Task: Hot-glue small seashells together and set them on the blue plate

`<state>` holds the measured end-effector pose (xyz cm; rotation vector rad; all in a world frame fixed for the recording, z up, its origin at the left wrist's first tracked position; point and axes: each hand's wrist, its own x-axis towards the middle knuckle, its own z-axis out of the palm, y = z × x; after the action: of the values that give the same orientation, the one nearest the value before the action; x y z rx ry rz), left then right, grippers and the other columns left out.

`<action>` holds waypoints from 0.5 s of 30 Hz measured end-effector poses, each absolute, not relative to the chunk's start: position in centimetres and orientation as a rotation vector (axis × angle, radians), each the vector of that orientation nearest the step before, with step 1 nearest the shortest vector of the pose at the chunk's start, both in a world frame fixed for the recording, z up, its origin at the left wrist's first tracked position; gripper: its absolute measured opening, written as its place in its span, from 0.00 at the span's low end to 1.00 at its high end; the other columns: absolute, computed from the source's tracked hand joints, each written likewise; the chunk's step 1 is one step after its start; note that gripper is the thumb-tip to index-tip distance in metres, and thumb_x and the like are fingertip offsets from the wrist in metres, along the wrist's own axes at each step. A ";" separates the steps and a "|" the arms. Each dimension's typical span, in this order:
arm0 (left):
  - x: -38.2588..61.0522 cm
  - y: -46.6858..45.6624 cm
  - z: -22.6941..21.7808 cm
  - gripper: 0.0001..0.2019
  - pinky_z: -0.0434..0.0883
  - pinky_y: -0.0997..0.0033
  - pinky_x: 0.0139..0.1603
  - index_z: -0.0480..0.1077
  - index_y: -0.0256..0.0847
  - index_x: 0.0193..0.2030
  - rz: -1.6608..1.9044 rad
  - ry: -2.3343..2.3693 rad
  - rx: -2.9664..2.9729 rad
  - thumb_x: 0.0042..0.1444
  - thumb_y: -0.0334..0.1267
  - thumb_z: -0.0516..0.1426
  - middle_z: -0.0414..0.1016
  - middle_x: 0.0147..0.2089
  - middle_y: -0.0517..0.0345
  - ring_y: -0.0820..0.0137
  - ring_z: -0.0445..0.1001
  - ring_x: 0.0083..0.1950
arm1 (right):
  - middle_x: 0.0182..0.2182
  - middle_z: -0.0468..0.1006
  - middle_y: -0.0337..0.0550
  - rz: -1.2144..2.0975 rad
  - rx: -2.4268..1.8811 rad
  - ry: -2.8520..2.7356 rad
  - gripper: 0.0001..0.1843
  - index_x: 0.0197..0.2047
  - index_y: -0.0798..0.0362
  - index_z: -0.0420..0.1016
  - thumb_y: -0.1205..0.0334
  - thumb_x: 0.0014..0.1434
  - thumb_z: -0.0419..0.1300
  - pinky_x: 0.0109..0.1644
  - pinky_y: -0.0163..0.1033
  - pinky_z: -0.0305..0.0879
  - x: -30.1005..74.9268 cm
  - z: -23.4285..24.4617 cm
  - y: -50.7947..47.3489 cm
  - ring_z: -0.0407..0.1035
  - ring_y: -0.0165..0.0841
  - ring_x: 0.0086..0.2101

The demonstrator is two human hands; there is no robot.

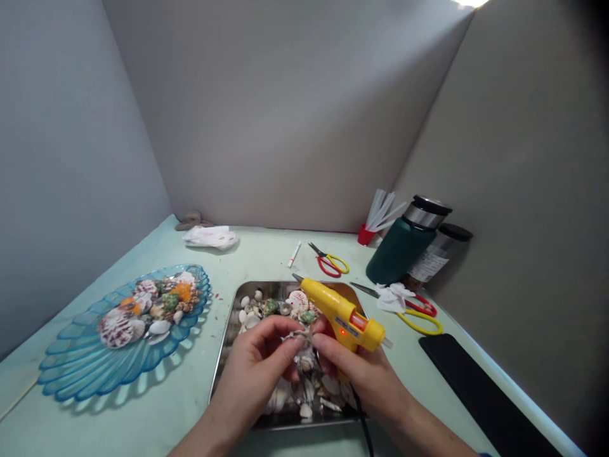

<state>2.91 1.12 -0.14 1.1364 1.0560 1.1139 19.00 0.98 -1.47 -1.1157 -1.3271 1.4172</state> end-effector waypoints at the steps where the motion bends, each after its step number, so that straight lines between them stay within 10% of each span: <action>1: 2.9 1.1 -0.1 0.08 0.67 0.78 0.22 0.73 0.38 0.32 1.114 1.057 1.135 0.46 0.39 0.62 0.73 0.28 0.61 0.77 0.68 0.20 | 0.20 0.64 0.32 1.413 -1.115 -1.323 0.15 0.38 0.54 0.69 0.51 0.55 0.61 0.26 0.31 0.55 19.0 -1.4 1.0 0.58 0.24 0.22; 15: 2.8 1.0 -0.3 0.06 0.68 0.78 0.24 0.73 0.39 0.32 1.117 1.055 1.192 0.48 0.38 0.61 0.72 0.28 0.62 0.76 0.69 0.22 | 0.20 0.64 0.32 1.396 -1.112 -1.338 0.14 0.38 0.53 0.69 0.51 0.56 0.61 0.25 0.31 0.55 19.0 -1.3 1.0 0.58 0.24 0.21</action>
<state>2.77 0.99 -0.34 1.1925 1.0554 1.1168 19.03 0.96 -1.33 -1.1123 -1.3376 1.3961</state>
